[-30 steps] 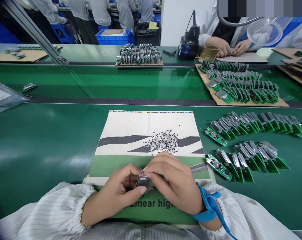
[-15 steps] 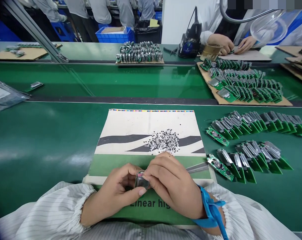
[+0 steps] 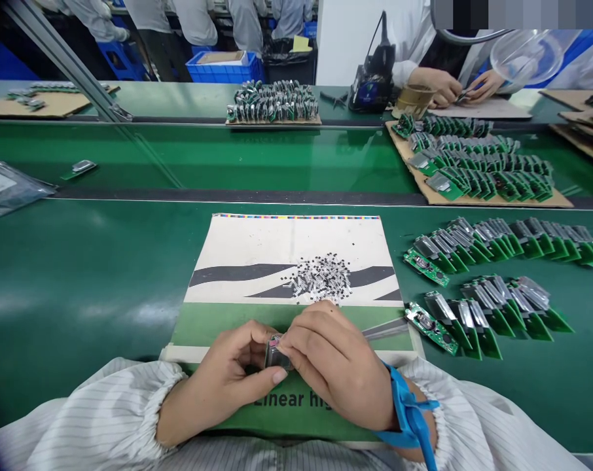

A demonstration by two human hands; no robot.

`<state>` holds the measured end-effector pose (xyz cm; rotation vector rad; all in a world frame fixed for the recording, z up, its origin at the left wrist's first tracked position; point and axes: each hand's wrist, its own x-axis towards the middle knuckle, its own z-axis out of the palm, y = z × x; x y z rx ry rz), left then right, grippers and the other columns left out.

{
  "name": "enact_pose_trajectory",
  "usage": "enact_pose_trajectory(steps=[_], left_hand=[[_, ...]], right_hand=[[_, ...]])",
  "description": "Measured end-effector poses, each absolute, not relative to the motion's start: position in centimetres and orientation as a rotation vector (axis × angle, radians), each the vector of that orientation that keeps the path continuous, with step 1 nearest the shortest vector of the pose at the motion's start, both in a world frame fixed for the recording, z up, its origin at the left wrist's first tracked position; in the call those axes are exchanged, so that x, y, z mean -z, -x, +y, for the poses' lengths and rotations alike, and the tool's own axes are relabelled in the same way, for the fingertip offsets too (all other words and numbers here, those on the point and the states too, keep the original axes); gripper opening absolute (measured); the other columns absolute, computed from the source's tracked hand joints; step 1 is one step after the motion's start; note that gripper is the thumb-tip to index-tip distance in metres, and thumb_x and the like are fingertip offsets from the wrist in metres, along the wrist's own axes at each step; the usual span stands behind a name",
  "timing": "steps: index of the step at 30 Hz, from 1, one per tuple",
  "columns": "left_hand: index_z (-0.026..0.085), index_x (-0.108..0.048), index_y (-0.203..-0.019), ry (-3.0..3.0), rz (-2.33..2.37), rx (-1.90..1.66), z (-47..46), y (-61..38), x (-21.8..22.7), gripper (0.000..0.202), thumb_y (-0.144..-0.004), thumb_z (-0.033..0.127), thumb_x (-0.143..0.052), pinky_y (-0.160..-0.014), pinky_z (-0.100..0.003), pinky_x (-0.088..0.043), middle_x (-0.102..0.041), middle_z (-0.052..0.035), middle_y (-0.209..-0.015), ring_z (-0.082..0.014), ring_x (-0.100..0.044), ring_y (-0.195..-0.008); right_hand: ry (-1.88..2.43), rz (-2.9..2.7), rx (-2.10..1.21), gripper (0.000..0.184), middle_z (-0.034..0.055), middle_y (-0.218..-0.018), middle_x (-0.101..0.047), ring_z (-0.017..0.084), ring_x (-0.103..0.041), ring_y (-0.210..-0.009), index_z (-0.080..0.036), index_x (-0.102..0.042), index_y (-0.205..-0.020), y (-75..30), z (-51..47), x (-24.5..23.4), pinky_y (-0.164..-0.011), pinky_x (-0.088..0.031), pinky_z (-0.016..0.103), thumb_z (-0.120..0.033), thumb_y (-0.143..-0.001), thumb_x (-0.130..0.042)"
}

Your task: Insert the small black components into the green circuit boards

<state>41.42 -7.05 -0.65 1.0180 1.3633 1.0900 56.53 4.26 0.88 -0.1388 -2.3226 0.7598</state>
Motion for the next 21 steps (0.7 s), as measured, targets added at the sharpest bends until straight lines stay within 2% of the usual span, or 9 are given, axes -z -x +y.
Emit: enact_pose_trajectory(steps=[9,21], left_hand=[[0.019,-0.048,-0.081,-1.082,1.397,-1.099,-7.2,-41.5,0.6,0.019,-0.078,0.030,-0.064,-0.047,-0.019,-0.033,-0.047,0.0052,-0.061,-0.0084,-0.040,-0.051],[0.019,-0.050,-0.081,-1.149,1.442,-1.110,-7.1,-41.4,0.9,0.019,-0.079,0.032,-0.064,-0.049,-0.021,-0.038,-0.055,0.0003,-0.070,-0.0122,-0.050,-0.058]], right_hand=[[0.255,-2.238,-0.900,0.011,0.0055,-0.081,-0.059,0.018,-0.054,-0.077,-0.017,-0.057,-0.093,-56.2,3.6,-0.6,-0.067,-0.048,0.032,-0.008,-0.092,-0.051],[0.231,-2.202,-0.925,0.014,0.0055,-0.082,-0.060,0.018,-0.054,-0.077,-0.018,-0.058,-0.096,-56.1,3.2,-0.4,-0.068,-0.049,0.033,-0.006,-0.090,-0.052]])
